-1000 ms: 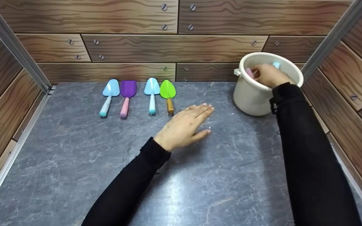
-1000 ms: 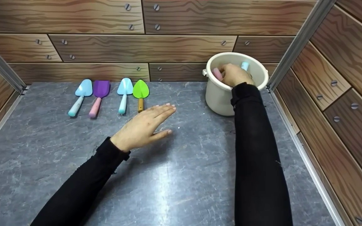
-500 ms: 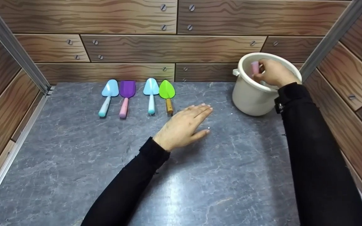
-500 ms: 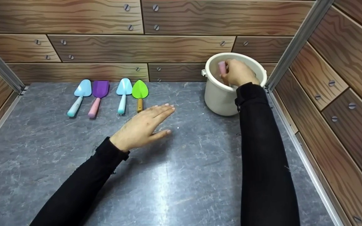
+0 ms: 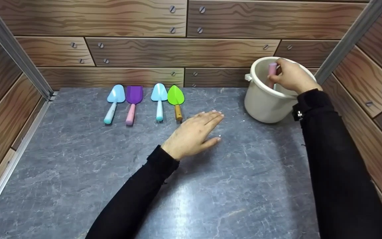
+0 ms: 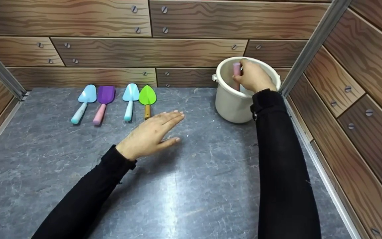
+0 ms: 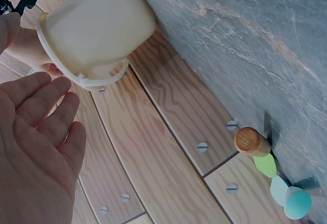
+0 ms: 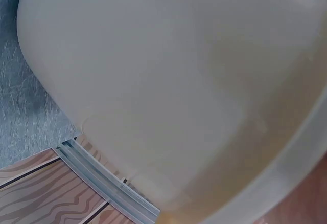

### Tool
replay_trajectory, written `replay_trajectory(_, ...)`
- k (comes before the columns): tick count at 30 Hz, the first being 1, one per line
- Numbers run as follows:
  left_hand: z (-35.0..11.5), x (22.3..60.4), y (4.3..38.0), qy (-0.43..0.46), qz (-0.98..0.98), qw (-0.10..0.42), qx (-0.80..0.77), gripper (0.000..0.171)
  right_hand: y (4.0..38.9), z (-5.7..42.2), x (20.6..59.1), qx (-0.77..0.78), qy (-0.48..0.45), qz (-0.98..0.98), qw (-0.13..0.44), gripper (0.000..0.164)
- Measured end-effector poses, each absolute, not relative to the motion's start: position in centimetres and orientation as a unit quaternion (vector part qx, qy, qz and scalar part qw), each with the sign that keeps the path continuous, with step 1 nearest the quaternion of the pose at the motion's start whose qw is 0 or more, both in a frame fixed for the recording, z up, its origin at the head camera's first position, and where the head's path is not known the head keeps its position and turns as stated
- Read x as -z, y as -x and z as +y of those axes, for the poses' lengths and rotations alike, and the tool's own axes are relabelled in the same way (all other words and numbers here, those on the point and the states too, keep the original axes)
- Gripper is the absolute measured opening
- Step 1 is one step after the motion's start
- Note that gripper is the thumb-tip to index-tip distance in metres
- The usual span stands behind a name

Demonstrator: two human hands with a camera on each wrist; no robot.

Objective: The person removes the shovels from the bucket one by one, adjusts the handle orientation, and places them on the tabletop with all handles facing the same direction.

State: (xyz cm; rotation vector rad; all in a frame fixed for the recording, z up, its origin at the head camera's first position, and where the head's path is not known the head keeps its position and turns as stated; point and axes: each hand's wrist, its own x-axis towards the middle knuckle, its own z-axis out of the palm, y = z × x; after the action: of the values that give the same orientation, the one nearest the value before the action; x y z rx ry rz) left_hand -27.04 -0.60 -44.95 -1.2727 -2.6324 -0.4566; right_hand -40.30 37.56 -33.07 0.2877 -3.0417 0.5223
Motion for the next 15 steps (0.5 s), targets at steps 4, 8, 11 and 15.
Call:
replay_trajectory(4,-0.66,44.94,27.08,0.428,-0.886,0.091,0.154,0.075,40.07,37.67,32.86,-0.189,-0.080,-0.978,0.022,0.046)
replay_trajectory(8,-0.69,44.88,27.06,0.429,-0.886,0.091,0.152,0.075,39.83,37.77,32.76,-0.216,-0.065,-0.974,0.034,0.044)
replay_trajectory(11,-0.69,44.82,27.01,0.430,-0.885,0.091,0.153,0.075,39.75,37.91,32.69,-0.230,-0.058,-0.970,0.041,0.046)
replay_trajectory(15,-0.67,44.81,26.98,0.429,-0.884,0.092,0.158,0.074,39.61,37.99,32.35,-0.239,-0.052,-0.968,0.049,0.051)
